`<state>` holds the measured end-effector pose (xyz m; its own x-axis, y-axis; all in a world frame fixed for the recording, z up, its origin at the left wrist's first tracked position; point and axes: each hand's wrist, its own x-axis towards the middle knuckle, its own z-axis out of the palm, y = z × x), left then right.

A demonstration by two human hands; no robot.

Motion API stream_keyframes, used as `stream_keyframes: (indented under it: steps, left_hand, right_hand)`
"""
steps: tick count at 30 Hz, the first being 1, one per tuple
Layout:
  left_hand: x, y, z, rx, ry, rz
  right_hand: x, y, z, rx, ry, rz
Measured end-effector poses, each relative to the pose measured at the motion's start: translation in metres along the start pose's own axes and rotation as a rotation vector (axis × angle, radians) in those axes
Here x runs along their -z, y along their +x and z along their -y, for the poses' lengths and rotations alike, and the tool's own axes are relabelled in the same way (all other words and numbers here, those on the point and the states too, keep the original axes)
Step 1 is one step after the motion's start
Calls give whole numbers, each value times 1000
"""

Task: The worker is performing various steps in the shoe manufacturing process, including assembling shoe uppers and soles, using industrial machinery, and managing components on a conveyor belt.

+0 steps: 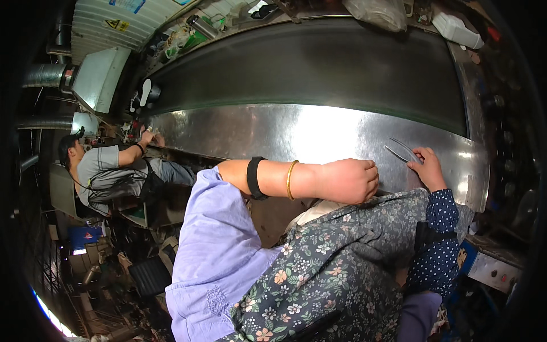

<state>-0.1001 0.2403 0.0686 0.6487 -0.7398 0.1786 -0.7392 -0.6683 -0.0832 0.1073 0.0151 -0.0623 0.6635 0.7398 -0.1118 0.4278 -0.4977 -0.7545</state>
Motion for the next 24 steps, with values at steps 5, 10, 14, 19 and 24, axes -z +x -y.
stream_keyframes:
  steps: [5, 10, 14, 19, 24]
  left_hand:
    - [-1, 9, -7, -142, -58, 180]
    - [10, 32, -21, -318, -87, 331]
    - [22, 53, -23, -505, -280, 733]
    - [35, 63, -32, -536, -312, 681]
    - [36, 67, -41, -545, -338, 659]
  right_hand:
    - [4, 3, 19, -23, -32, 16]
    - [8, -11, 132, 106, 391, -90]
    - [3, -45, 223, 537, 448, 63]
    - [4, -52, 258, 498, 535, 191]
    - [6, -52, 253, 400, 546, 300]
